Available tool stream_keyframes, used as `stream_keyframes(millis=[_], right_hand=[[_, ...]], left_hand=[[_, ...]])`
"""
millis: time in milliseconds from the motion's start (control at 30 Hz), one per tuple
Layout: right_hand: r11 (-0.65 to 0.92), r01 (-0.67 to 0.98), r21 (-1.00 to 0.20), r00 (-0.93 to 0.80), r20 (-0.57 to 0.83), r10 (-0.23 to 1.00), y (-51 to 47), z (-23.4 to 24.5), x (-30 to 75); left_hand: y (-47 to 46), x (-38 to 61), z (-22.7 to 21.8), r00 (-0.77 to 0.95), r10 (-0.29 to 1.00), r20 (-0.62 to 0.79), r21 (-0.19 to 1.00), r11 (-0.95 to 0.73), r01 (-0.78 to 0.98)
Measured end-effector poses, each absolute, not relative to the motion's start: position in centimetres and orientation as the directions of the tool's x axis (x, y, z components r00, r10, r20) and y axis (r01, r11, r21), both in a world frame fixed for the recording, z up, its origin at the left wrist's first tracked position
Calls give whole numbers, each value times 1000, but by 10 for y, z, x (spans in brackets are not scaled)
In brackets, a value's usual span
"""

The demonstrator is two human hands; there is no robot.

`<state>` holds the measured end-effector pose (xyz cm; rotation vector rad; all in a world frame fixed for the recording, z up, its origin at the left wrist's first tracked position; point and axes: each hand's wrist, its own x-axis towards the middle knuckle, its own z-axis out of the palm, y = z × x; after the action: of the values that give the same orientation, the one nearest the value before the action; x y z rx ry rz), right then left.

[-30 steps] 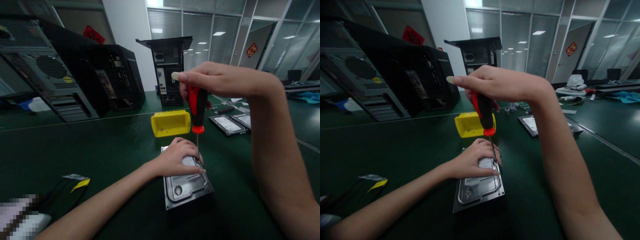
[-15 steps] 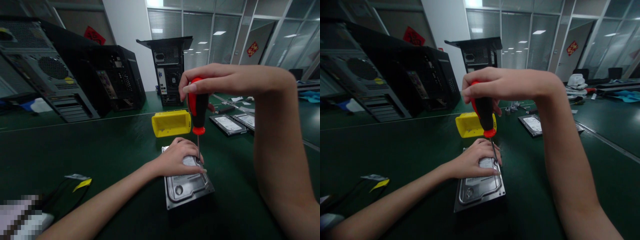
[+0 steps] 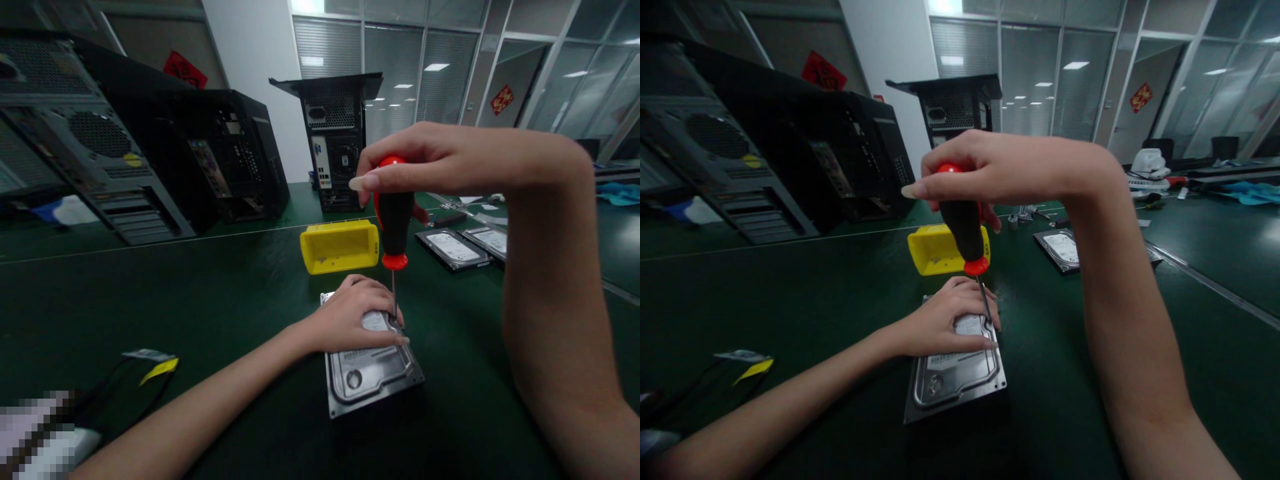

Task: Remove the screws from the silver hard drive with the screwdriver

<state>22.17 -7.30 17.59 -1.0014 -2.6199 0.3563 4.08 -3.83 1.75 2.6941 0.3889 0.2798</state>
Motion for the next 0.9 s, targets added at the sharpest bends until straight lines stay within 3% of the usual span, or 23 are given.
stream_keyframes(millis=[267,500,667,900], right_hand=[[649,641,-409,-651,158,743,-73,177,217],[624,689,-369,-617,154,772,-76,177,218],[660,688,-302,-620,229,751,-79,174,219],[595,730,-336,-558,209,803,-81,173,216]], left_hand=[[-38,41,19,939,322,117,427,-870,245],[-39,41,20,942,315,114,416,-876,243],[-40,41,19,943,312,117,414,-878,239],[-39,40,17,944,303,133,396,-889,230]])
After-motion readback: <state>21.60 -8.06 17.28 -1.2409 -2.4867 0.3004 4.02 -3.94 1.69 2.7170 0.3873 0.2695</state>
